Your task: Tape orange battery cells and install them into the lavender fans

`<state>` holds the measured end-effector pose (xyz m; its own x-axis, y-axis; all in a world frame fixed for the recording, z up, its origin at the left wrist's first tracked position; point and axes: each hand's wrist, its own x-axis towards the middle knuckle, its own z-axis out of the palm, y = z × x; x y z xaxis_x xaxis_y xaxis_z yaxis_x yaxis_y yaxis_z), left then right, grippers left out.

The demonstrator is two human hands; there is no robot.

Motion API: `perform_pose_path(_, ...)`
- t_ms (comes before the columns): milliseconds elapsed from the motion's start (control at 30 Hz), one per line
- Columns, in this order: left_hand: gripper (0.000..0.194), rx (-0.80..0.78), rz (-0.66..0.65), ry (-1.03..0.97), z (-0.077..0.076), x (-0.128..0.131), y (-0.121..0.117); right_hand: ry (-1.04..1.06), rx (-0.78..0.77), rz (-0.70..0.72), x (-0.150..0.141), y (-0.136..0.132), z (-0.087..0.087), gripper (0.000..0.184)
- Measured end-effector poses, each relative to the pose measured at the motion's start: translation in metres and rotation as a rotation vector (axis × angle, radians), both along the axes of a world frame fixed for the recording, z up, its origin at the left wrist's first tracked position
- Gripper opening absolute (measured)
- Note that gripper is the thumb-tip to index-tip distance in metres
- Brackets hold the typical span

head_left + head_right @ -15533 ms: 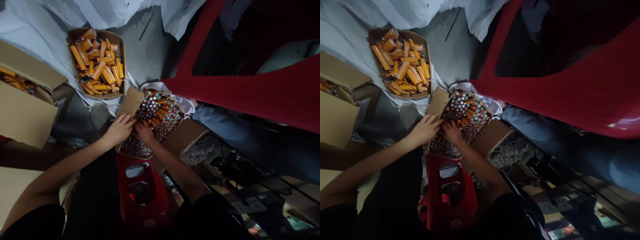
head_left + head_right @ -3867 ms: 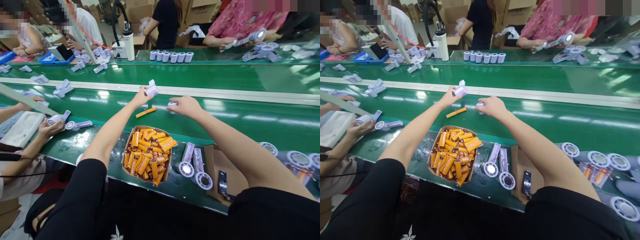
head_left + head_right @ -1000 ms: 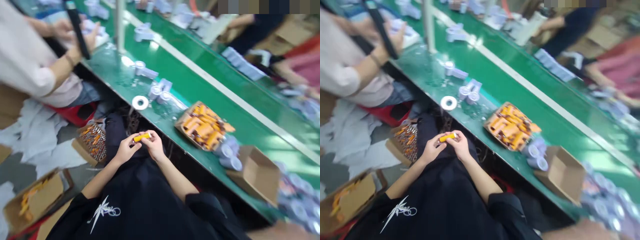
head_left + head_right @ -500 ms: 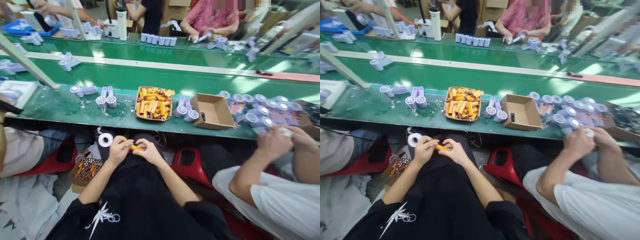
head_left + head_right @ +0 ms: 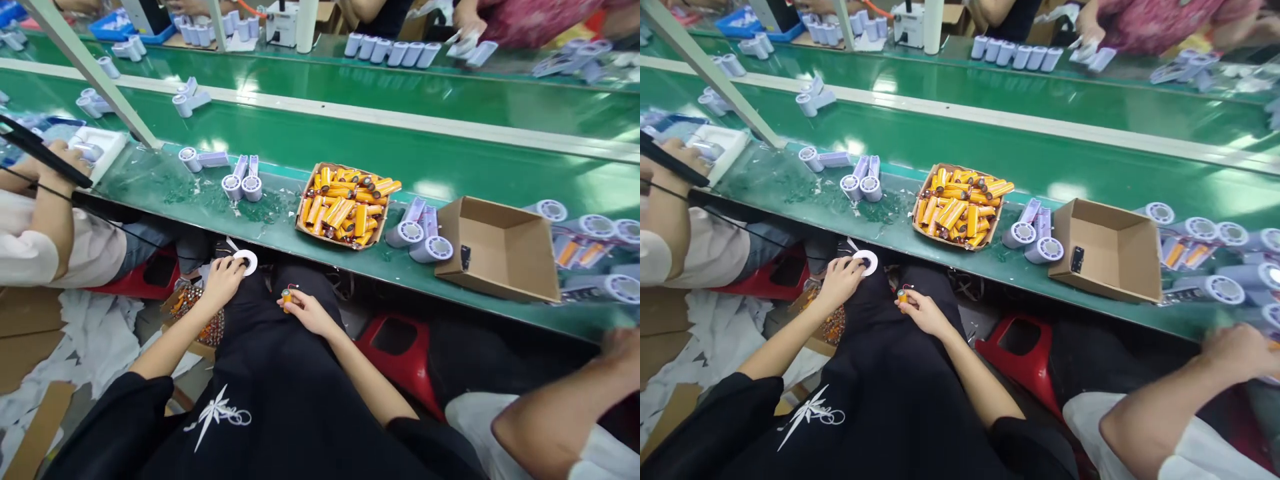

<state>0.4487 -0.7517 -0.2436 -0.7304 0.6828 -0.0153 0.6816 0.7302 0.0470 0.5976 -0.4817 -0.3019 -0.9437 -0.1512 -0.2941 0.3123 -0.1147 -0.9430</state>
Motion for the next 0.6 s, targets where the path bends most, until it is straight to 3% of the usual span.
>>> perform_pose_path(133,0.039,-0.053,-0.073,0.064,0.02,0.019,-0.023,0.053,-0.085,0.084,-0.019,0.011,0.006,0.058)
perform_pose_path(233,0.044,-0.1,-0.113,0.037,0.037,0.035,-0.042,0.039,-0.295,0.106,-0.038,0.007,0.014,0.061)
perform_pose_path(367,0.052,-0.113,-0.201,-0.028,0.048,0.05,-0.051,-0.054,-0.633,0.12,-0.067,-0.024,0.021,0.064)
perform_pose_path(467,0.04,0.01,-0.193,-0.055,0.047,0.052,-0.046,-0.056,-0.782,-0.061,-0.081,-0.044,0.023,0.061)
perform_pose_path(600,0.024,0.381,-0.001,-0.051,0.034,0.046,-0.035,-0.065,-0.819,-0.379,-0.075,-0.049,0.017,0.047)
